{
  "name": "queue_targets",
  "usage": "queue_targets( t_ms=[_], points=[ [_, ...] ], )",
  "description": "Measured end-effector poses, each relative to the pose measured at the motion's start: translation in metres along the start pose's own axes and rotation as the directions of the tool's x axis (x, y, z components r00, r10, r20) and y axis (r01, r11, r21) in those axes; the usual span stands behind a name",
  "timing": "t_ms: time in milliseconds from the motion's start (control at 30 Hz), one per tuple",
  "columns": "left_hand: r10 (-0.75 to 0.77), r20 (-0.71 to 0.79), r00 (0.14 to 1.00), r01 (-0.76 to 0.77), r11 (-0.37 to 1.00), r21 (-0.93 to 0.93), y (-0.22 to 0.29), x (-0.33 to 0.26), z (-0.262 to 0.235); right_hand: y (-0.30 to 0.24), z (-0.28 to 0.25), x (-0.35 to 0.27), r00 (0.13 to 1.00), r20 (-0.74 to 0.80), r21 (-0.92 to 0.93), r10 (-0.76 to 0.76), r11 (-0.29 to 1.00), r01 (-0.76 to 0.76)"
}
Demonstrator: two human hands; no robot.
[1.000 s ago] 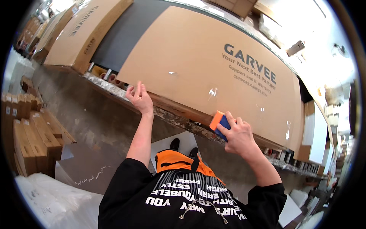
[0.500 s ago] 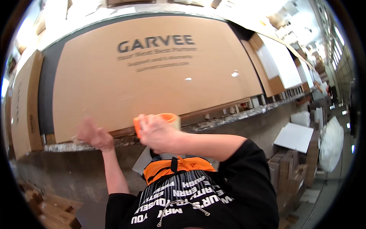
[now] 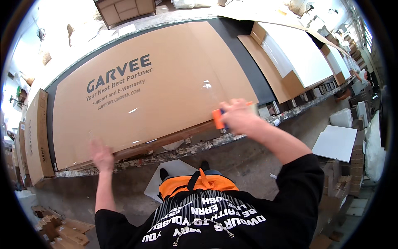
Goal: The person seals a cardboard box on an assembly line using a tape dispenser, applies tape along the seams and corners of the box, and kemudian moves the box to the side.
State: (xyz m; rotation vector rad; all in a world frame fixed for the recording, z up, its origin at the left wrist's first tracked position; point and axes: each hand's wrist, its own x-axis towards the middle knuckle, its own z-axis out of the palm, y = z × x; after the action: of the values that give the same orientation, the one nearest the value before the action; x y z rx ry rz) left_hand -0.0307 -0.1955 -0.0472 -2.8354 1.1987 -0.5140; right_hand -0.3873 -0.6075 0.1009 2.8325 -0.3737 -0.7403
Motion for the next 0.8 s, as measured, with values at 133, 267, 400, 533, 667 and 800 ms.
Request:
queue_targets(
  t_ms=[133,267,400,533,667,800],
  points=[
    [0.413,0.049,0.909,-0.407,0.907,-0.107,0.186,0.047,-0.040,0.057,0.041,-0.028,0.991,-0.131,-0.011,0.030,0.999,-0.031],
    [0.648,0.094,0.756,-0.577,0.727,-0.373,0.346,0.096,-0.065,0.046,0.053,-0.022,0.988,-0.145,-0.033,0.051,0.998,-0.056],
    [0.720,0.156,0.677,-0.641,0.680,-0.355,0.414,0.117,-0.076,0.035,0.056,-0.011,0.984,-0.167,0.035,0.056,0.998,-0.051],
    [0.732,0.247,0.635,-0.698,0.680,-0.222,0.427,0.118,-0.078,0.003,0.047,0.000,0.984,-0.130,-0.071,0.118,0.989,-0.128],
    [0.756,-0.107,0.645,-0.753,0.654,0.078,0.426,0.115,-0.007,-0.089,0.113,0.058,0.896,-0.238,-0.968,0.376,-0.010,-0.253],
    [0.696,0.079,0.714,-0.688,0.718,-0.108,0.423,0.110,-0.039,-0.076,0.113,0.041,0.857,-0.318,-0.890,0.406,0.182,-0.417]
  ],
)
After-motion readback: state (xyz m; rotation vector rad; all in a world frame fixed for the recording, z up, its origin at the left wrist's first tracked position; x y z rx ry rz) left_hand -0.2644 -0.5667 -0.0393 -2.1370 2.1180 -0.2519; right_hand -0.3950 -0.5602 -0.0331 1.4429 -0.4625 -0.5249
